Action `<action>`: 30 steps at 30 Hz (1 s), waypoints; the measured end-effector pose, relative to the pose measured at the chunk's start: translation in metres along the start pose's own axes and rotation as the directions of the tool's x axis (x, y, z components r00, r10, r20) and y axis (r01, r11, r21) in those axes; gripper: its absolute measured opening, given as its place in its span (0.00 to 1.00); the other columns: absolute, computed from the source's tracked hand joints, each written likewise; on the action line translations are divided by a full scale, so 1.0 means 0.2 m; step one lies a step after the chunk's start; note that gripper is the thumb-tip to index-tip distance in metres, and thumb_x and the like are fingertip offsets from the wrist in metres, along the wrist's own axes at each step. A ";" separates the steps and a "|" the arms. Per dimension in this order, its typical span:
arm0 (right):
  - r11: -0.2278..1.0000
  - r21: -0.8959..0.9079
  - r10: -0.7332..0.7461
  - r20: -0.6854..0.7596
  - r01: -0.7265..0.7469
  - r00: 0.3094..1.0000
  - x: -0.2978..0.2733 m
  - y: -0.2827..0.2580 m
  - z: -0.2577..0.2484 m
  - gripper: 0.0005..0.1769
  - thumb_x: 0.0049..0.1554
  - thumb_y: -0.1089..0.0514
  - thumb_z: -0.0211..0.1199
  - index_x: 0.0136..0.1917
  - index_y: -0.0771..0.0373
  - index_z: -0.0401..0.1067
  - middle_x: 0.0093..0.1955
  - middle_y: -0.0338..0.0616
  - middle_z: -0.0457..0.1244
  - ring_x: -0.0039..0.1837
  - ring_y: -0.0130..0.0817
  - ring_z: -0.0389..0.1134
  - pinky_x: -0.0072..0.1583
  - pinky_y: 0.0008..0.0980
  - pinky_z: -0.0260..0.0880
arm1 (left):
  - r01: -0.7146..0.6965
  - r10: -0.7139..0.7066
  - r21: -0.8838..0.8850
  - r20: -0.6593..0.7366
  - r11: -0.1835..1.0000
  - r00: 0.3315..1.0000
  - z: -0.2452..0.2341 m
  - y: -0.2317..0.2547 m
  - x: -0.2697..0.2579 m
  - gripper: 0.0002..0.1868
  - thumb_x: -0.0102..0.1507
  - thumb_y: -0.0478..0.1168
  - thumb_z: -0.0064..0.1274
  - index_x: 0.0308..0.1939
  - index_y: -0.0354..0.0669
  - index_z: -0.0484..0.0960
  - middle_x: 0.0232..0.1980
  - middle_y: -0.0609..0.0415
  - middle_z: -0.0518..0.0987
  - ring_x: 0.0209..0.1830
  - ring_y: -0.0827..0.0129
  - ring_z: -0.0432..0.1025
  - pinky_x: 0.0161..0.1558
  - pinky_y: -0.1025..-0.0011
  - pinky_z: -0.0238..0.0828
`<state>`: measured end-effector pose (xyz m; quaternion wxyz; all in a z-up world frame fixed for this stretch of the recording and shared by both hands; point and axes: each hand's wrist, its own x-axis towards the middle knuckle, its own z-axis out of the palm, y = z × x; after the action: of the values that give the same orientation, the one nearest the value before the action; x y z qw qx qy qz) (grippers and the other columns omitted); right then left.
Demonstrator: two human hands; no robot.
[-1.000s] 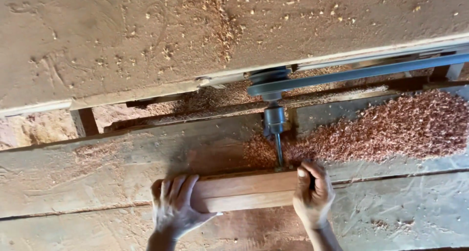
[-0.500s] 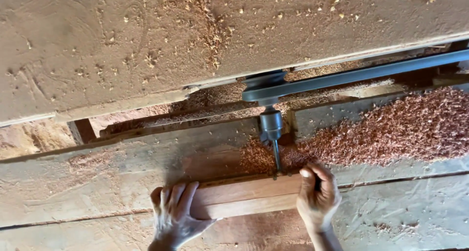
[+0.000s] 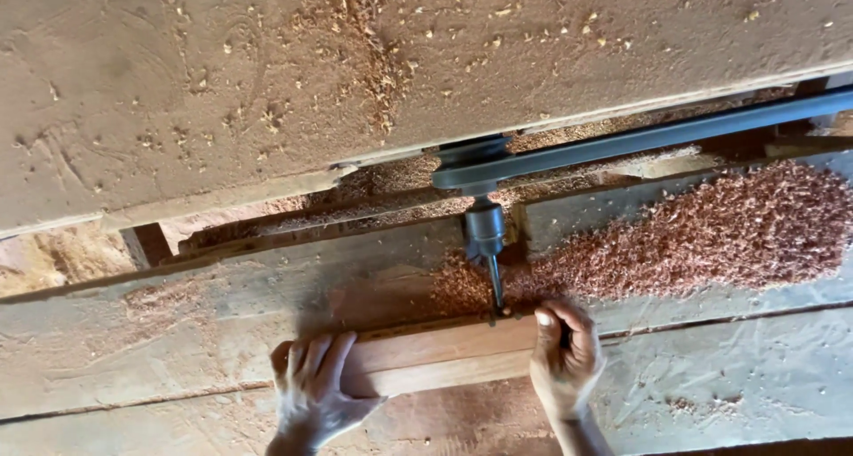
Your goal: Mortising slots into wooden planks using a horizontal boring machine.
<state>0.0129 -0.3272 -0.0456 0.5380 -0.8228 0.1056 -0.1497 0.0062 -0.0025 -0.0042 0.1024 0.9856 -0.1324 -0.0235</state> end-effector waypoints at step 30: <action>0.993 -0.102 -0.065 0.011 0.066 0.998 0.01 0.01 -0.01 0.08 0.67 0.66 0.57 0.60 0.63 0.68 0.48 0.41 0.67 0.41 0.26 0.66 0.41 0.18 0.72 | -0.007 0.007 0.015 0.013 1.000 1.000 0.05 -0.04 0.01 0.59 0.33 0.85 0.68 0.55 0.52 0.78 0.51 0.58 0.74 0.52 0.62 0.67 0.60 0.44 0.59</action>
<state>0.0137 -0.3299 -0.0476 0.4905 -0.8527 0.0843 -0.1586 0.0091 0.0027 -0.0154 0.0943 0.9857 -0.1365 -0.0288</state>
